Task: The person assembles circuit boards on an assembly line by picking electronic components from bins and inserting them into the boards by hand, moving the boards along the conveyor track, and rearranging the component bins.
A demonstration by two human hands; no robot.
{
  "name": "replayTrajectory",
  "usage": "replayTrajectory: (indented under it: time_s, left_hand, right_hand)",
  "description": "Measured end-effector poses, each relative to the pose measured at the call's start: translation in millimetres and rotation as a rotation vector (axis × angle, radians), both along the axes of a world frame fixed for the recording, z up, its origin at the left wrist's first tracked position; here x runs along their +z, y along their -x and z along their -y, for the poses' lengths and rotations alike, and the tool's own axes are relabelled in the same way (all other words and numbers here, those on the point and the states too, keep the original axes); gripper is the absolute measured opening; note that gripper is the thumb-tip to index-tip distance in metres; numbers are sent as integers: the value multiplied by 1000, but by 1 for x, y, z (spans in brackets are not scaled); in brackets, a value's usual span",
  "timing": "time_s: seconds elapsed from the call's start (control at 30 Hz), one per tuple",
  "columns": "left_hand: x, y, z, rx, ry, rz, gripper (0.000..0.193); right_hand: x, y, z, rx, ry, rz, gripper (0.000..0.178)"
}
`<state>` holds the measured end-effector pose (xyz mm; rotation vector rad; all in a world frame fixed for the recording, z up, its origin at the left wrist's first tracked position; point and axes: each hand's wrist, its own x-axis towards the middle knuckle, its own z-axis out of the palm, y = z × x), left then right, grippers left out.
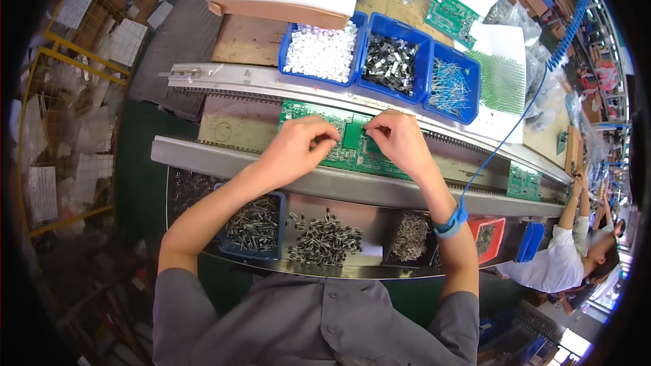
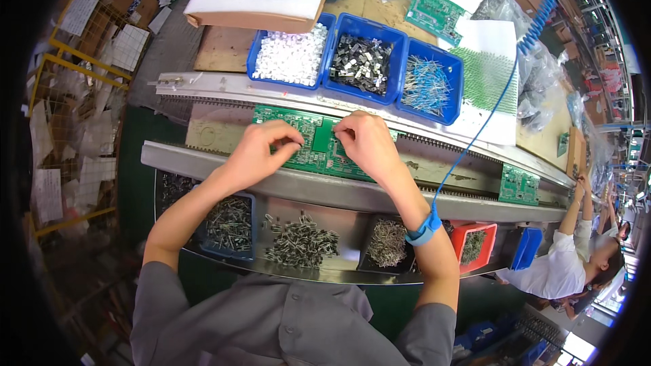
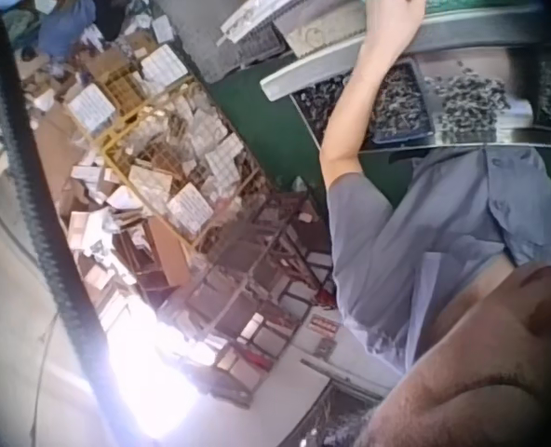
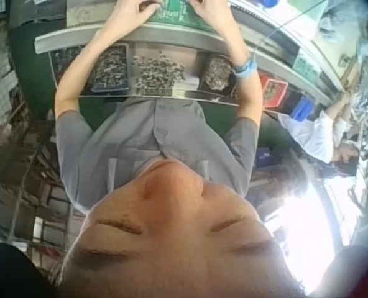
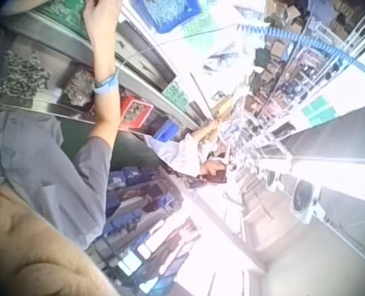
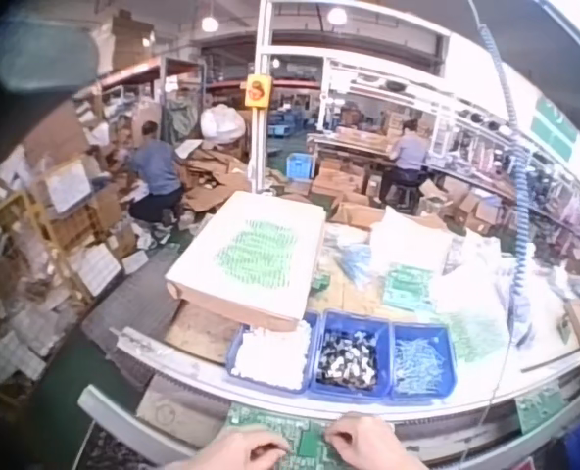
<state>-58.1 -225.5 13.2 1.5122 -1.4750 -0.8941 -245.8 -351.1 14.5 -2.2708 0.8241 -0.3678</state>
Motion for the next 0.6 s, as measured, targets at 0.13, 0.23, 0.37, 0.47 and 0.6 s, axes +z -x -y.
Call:
replayTrajectory:
  time_s: [0.13, 0.23, 0.37, 0.47, 0.6]
  left_hand:
    - [12, -37, -1, 196, 107, 135, 8]
    - [15, -55, -2, 244, -9, 179, 11]
    - [-2, -63, -4, 263, -16, 210, 11]
    - [-9, -60, -4, 256, 17, 198, 10]
    - [-12, -59, -4, 239, 9, 221, 11]
  right_hand:
    - [-1, 2, 0, -42, -82, 22, 7]
    - [-1, 2, 0, -60, -86, 10, 7]
    - [-2, 1, 0, -65, -103, 19, 7]
    - [-2, 2, -1, -63, -93, 19, 7]
    - [-2, 2, 0, -64, -80, 11, 8]
